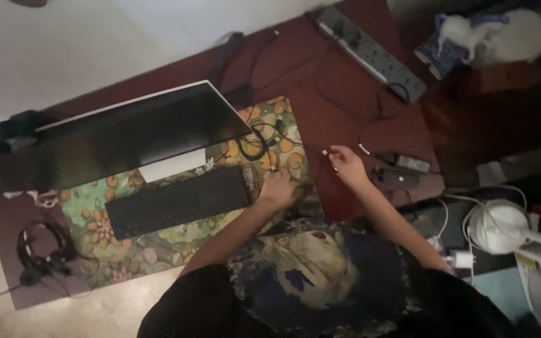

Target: The recorder organizes various computer cables and a power strip on a desk, then retrieves a laptop and places it on the workspace.

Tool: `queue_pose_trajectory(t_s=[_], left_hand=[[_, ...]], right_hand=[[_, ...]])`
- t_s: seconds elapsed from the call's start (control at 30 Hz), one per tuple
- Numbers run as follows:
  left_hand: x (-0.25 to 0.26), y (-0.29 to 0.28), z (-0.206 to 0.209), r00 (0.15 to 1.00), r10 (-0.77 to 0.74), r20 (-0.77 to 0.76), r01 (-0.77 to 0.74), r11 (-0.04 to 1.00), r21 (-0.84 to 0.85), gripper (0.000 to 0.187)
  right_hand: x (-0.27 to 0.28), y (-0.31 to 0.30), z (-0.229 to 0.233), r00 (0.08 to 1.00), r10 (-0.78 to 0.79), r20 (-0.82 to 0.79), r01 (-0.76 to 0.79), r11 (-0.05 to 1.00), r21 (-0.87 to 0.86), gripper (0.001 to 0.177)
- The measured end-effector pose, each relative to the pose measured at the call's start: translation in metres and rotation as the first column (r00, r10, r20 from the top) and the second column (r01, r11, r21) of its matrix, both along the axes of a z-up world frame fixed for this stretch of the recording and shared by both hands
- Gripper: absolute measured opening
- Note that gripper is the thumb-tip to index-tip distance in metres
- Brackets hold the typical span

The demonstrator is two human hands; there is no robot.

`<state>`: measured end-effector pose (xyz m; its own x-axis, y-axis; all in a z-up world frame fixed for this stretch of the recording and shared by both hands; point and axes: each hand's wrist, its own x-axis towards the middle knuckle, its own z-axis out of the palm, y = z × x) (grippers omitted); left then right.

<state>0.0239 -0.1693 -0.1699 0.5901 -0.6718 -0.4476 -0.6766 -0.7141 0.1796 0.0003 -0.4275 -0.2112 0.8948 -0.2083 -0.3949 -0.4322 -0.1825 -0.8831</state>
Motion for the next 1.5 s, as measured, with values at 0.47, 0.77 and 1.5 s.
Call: queue_pose_trajectory(t_s=[0.47,0.77,1.5], left_hand=[[-0.012,0.024,0.009,0.977,0.164,-0.138,-0.134,0.97,0.203,0.043],[0.005,0.034,0.013,0.909,0.413,0.062,-0.387,0.888,-0.249,0.035],[0.096,-0.027,0.053,0.839,0.505,-0.201,-0.54,0.817,-0.203,0.067]], right_hand=[[0.093,0.071,0.028,0.792,0.611,-0.008,-0.539,0.692,-0.48,0.027],[0.193,0.067,0.07,0.757,0.636,0.148,-0.423,0.65,-0.631,0.019],[0.325,0.129,0.033,0.478,0.873,0.098,-0.328,0.28,-0.902,0.021]])
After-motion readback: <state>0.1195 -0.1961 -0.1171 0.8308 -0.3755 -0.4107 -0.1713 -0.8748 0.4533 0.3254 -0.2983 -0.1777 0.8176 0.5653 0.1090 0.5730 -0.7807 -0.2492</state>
